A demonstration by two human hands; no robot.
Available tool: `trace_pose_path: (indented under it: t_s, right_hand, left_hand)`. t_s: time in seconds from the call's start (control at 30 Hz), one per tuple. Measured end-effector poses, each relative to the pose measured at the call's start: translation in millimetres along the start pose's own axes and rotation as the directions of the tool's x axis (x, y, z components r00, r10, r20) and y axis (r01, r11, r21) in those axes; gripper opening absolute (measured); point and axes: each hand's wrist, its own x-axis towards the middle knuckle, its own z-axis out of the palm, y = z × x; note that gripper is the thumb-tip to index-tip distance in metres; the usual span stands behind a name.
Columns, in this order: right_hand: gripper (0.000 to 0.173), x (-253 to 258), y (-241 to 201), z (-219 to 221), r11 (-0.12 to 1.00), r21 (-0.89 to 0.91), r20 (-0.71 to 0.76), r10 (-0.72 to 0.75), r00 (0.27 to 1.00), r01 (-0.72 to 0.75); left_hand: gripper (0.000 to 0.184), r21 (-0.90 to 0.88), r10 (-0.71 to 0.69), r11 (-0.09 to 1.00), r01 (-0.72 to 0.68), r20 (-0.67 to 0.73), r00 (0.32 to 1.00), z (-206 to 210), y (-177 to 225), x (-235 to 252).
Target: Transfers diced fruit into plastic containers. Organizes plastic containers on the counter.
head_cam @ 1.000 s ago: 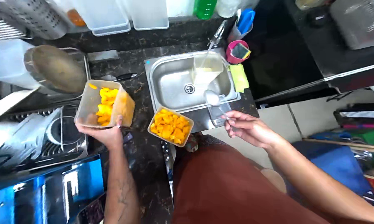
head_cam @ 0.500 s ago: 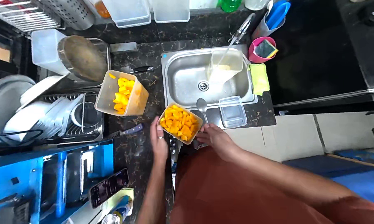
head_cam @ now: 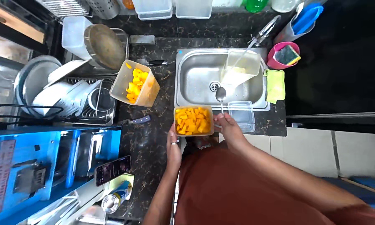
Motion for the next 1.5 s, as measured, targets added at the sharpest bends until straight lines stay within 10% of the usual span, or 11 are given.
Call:
trace_pose_path:
  t_s: [0.2,0.37,0.67,0.83,0.97,1.1,1.27,1.4,1.5]
  right_hand:
    - [0.035,2.3,0.5,-21.0,0.970,-0.238,0.189,0.001,0.982,0.045]
    - [0.037,-8.3,-23.6,-44.8,0.676,-0.696,0.243,-0.098,0.965,0.244]
    - [0.023,17.9,-24.2,31.3,0.549,-0.783,0.268,-0.128,0.955,0.293]
    - [0.022,36.8,13.8,34.6,0.322,-0.726,0.399,-0.523,0.753,0.608]
    - [0.029,41.7,-4.5,-24.2,0.432,-0.684,0.212,-0.653,0.727,0.588]
    - [0.039,52.3,13.3,-135.4,0.669,-0.716,-0.166,-0.439,0.883,0.198]
    - [0.087,33.0,93.5,-171.8,0.666,-0.736,-0.327,-0.196,0.924,-0.120]
    - [0.115,46.8,134.0,-151.9,0.580,-0.797,-0.358,-0.231,0.905,-0.168]
    - [0.111,53.7,142.4,-148.9,0.507,-0.845,-0.335,-0.249,0.909,-0.172]
  left_hand:
    - [0.064,-0.092,-0.073,0.994,0.065,-0.082,0.994,4.7,1.3,8.9]
    - [0.048,0.017,-0.068,0.997,0.074,-0.232,0.970,-10.2,-5.7,8.9]
    - [0.022,-0.079,0.066,0.993,-0.087,-0.237,0.969,-6.1,-7.6,1.1]
    - [0.019,-0.088,0.061,0.993,-0.084,-0.237,0.970,-9.4,-8.9,3.8]
    - [0.021,-0.095,0.070,0.991,-0.091,-0.203,0.977,-8.8,-9.4,1.9]
    - [0.028,0.033,0.123,0.992,-0.118,-0.272,0.954,1.5,-0.8,-5.2]
    - [0.025,0.662,0.590,0.588,-0.465,0.042,0.806,44.3,27.8,-30.5]
    - [0.024,0.825,0.531,0.243,-0.510,0.327,0.782,86.1,42.6,-25.4]
    - [0.023,0.860,0.480,0.195,-0.471,0.335,0.811,91.5,37.3,-19.5]
